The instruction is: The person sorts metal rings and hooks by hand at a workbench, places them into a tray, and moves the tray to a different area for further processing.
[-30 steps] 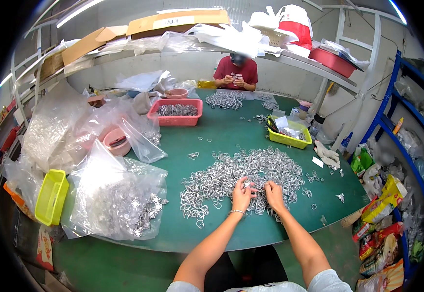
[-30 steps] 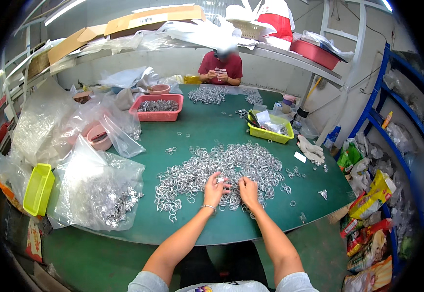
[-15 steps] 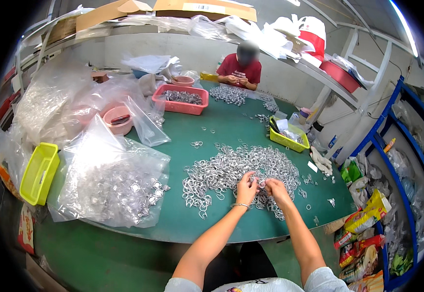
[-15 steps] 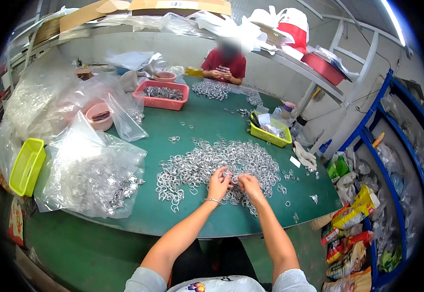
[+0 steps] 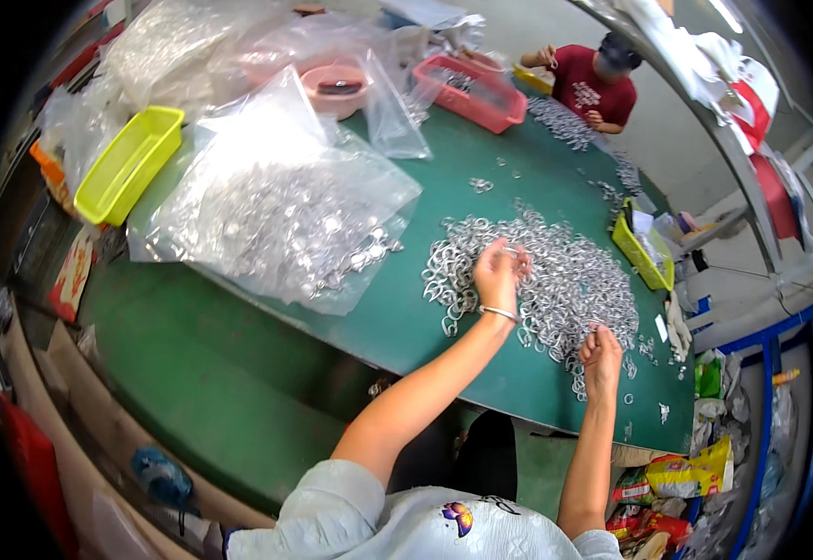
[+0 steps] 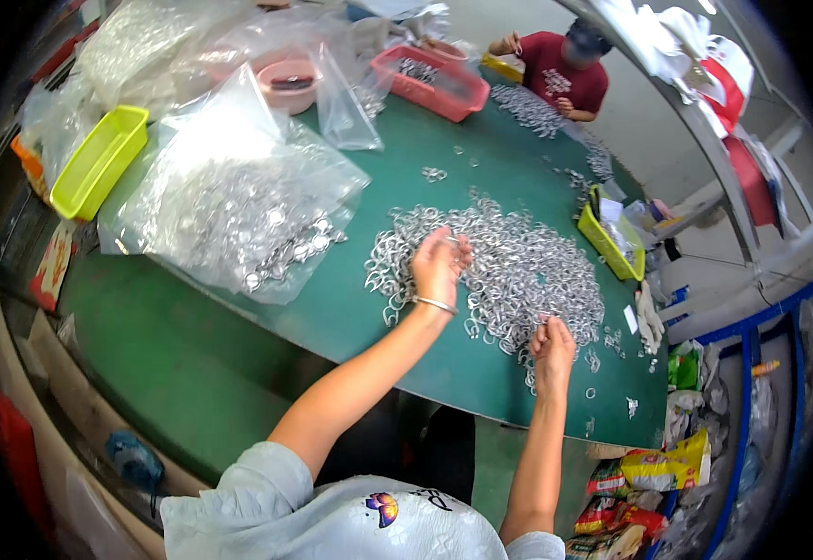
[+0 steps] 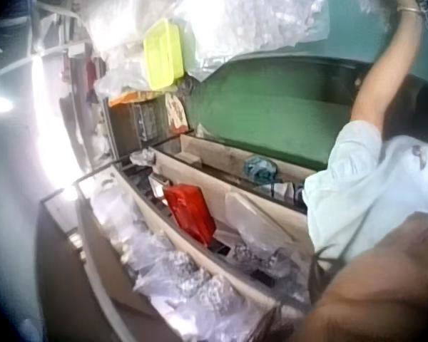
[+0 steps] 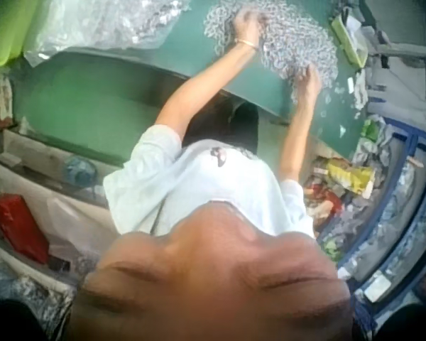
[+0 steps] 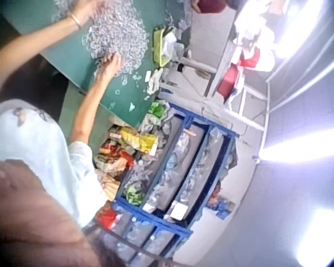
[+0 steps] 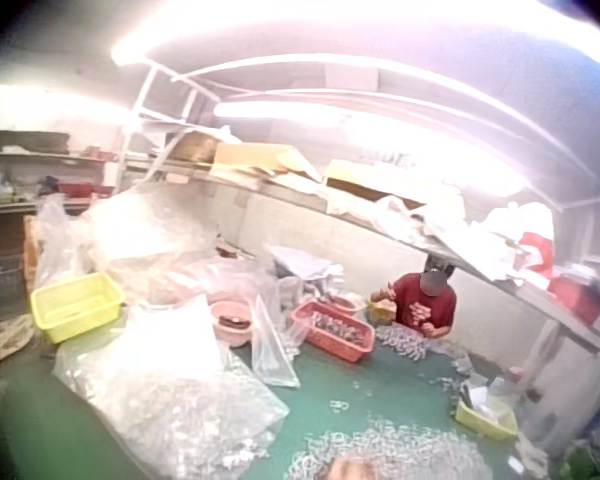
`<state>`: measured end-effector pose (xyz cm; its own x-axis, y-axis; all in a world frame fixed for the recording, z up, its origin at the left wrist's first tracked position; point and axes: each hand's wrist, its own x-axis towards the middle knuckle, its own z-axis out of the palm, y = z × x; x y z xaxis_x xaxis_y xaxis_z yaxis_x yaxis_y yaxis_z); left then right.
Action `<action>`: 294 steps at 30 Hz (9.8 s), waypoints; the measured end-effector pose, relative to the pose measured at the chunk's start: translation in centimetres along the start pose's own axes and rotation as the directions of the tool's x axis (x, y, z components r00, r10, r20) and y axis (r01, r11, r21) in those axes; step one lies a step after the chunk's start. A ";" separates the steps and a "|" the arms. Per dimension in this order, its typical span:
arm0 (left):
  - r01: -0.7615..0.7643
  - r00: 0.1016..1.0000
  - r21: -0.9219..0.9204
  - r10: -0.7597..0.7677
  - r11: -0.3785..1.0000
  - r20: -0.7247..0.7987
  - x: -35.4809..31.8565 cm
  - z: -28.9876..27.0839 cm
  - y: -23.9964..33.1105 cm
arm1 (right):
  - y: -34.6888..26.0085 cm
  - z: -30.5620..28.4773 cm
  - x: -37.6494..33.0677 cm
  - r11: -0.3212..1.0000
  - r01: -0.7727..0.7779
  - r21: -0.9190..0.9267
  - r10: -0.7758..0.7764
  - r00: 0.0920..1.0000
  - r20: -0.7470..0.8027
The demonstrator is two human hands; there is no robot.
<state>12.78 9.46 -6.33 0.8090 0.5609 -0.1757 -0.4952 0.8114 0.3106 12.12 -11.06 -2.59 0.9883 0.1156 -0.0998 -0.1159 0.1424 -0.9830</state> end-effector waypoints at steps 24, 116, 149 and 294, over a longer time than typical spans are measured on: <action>-0.330 0.944 0.345 0.304 0.879 0.128 -6.0 -1.9 11.0 | 0.0 2.1 -1.2 0.865 -0.229 0.448 0.174 0.972 0.160; -0.443 0.891 0.894 -0.078 0.063 0.447 -15.4 -4.8 -1.4 | -0.1 -25.4 14.0 0.371 0.103 -0.923 -0.319 0.948 -0.022; -0.519 0.833 0.808 0.049 -0.279 0.552 -15.8 -4.1 -1.9 | 1.6 -19.5 18.0 0.489 0.152 -0.859 -0.489 0.863 -0.126; 0.299 0.656 0.750 0.444 0.590 -0.611 -6.7 -6.9 19.0 | 7.5 30.4 5.7 0.610 0.527 -0.591 0.171 0.641 0.748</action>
<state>-4.24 22.20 -5.66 0.1173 0.8283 -0.5478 0.1868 0.5234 0.8314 13.88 20.54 -5.90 0.5396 0.8338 -0.1167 0.5091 -0.4335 -0.7436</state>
